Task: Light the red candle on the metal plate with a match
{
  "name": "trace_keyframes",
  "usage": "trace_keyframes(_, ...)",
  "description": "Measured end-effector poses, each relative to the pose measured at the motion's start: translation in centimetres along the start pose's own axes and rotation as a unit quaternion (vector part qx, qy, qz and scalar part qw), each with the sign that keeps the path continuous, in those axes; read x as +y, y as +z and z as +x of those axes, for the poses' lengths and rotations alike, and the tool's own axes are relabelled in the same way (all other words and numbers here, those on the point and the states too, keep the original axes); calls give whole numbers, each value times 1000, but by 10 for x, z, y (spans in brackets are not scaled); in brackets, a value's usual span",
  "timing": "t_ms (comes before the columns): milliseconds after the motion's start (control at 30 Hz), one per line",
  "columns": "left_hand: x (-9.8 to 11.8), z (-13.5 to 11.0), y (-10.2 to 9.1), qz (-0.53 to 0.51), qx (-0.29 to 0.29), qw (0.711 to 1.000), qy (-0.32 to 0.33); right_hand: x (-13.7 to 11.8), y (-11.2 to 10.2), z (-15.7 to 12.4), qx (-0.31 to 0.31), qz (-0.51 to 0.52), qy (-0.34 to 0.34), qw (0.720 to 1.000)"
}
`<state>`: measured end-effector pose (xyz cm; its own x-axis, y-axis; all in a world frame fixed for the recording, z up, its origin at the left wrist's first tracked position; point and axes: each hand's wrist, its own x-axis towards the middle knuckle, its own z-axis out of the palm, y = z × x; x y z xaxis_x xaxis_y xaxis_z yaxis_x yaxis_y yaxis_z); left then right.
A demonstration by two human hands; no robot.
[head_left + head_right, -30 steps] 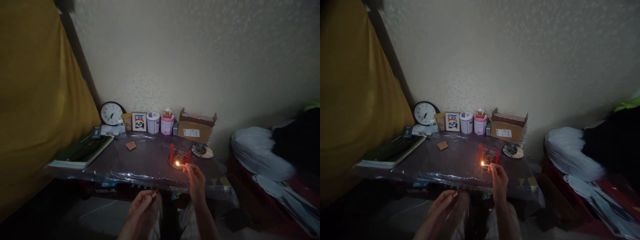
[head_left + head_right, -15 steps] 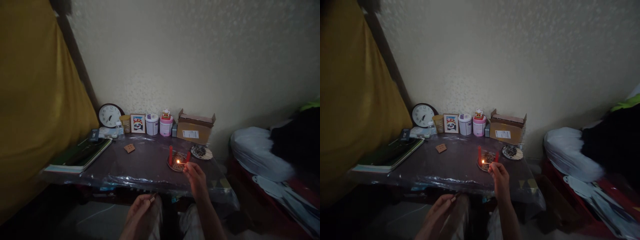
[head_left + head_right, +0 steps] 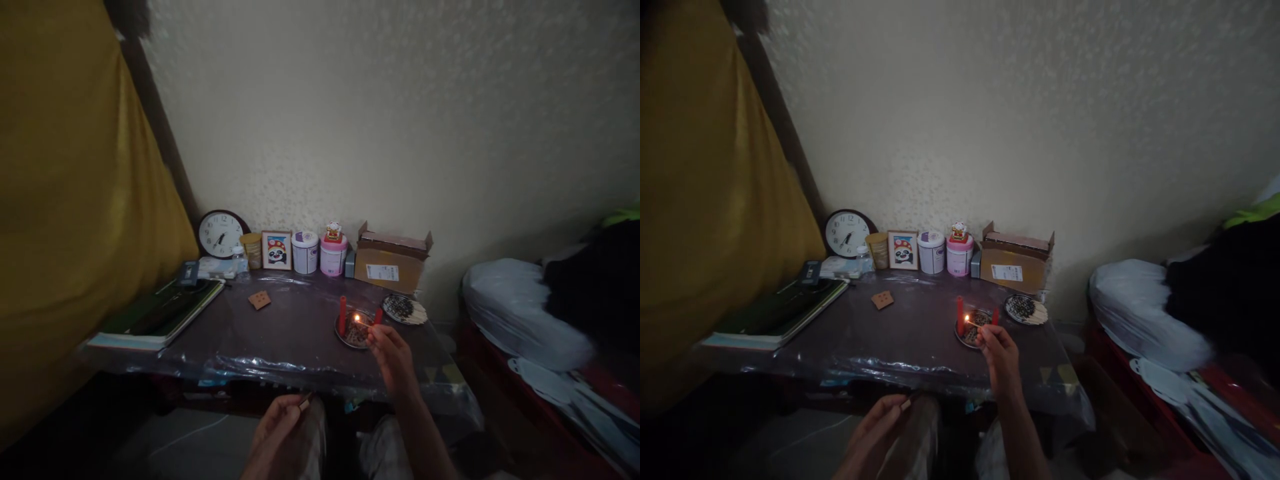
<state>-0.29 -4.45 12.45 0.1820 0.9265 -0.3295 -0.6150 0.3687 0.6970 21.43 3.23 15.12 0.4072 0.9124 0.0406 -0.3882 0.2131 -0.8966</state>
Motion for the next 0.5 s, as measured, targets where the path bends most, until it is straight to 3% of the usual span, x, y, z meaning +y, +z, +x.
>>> trace_keyframes(500,-16,11,-21,1,5,1000,-7,-14,17,23,11,-29,-51,998)
